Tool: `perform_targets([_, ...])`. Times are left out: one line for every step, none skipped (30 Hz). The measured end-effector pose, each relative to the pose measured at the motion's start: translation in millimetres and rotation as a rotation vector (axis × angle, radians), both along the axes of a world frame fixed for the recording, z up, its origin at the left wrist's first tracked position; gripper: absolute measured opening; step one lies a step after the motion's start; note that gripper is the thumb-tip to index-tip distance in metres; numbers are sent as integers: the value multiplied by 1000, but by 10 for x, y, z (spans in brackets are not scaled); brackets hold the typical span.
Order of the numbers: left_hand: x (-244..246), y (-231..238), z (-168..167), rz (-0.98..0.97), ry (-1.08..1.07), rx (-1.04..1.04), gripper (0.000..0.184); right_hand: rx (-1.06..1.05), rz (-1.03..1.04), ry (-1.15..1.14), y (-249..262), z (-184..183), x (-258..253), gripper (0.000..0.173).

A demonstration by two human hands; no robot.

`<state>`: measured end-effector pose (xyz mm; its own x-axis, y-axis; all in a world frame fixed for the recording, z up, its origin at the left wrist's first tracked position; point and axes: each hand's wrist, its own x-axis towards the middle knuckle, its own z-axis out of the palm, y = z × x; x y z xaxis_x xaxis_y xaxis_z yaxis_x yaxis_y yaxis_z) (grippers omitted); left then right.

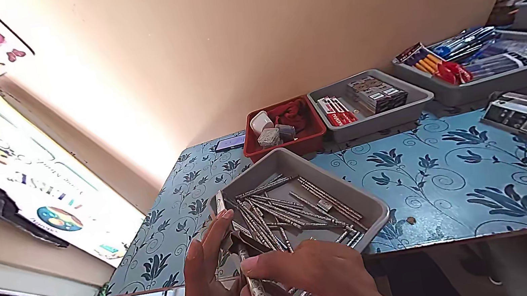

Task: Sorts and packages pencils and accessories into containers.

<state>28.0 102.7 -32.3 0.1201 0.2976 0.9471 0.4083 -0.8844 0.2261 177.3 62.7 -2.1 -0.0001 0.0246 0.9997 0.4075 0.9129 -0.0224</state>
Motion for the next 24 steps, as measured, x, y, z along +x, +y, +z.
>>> perform_targets([-1,6,-11,-13,-9,5,63,27,-4,-10,39,-30,-2,10])
perform_targets([7,7,-9,-16,-16,17,63,46,-4,-25,77,-71,-3,9])
perform_targets([17,0,5,5,-14,23,62,63,-4,-35,111,-112,-6,9])
perform_targets([22,-5,15,29,-11,26,59,75,-7,-32,135,-153,-14,9])
perform_targets([12,1,9,39,-5,26,60,75,-15,-18,142,-192,-27,10])
perform_targets([6,6,6,54,1,19,60,64,-33,-2,131,-224,-35,13])
perform_targets([-1,13,-1,68,15,14,59,40,-63,4,106,-242,-38,17])
perform_targets([-7,17,-8,84,28,11,59,23,-82,11,87,-246,-36,18])
perform_targets([-2,13,-8,108,42,8,59,21,-101,11,81,-238,-25,17])
perform_targets([4,11,-11,128,54,11,59,30,-120,9,78,-223,-9,15])
perform_targets([11,13,-17,142,63,19,59,45,-135,9,72,-210,6,13])
perform_targets([20,13,-22,151,67,26,59,54,-140,3,58,-202,21,12])
perform_targets([27,14,-31,150,66,32,59,64,-131,-1,40,-199,35,12])
perform_targets([33,14,-34,150,63,36,61,73,-112,-1,23,-200,45,13])
perform_targets([33,19,-39,145,62,40,64,74,-89,-2,-2,-204,55,13])
perform_targets([25,21,-41,141,65,36,67,74,-81,-6,-28,-202,62,13])
perform_targets([15,19,-41,143,69,26,69,72,-73,-16,-51,-199,70,14])
perform_targets([10,19,-41,143,64,23,71,66,-66,-22,-64,-200,70,14])
perform_targets([14,15,-35,135,51,23,71,61,-72,-18,-57,-205,55,14])
perform_targets([17,6,-27,121,41,23,69,54,-84,-6,-30,-218,29,14])
perform_targets([23,-11,-12,104,30,20,65,40,-101,9,8,-238,-7,14])
perform_targets([29,-34,12,87,23,13,62,25,-126,24,58,-263,-49,12])
perform_targets([30,-61,32,76,23,5,61,7,-158,31,110,-293,-87,11])
perform_targets([28,-76,49,74,23,6,62,-9,-175,40,157,-319,-120,9])
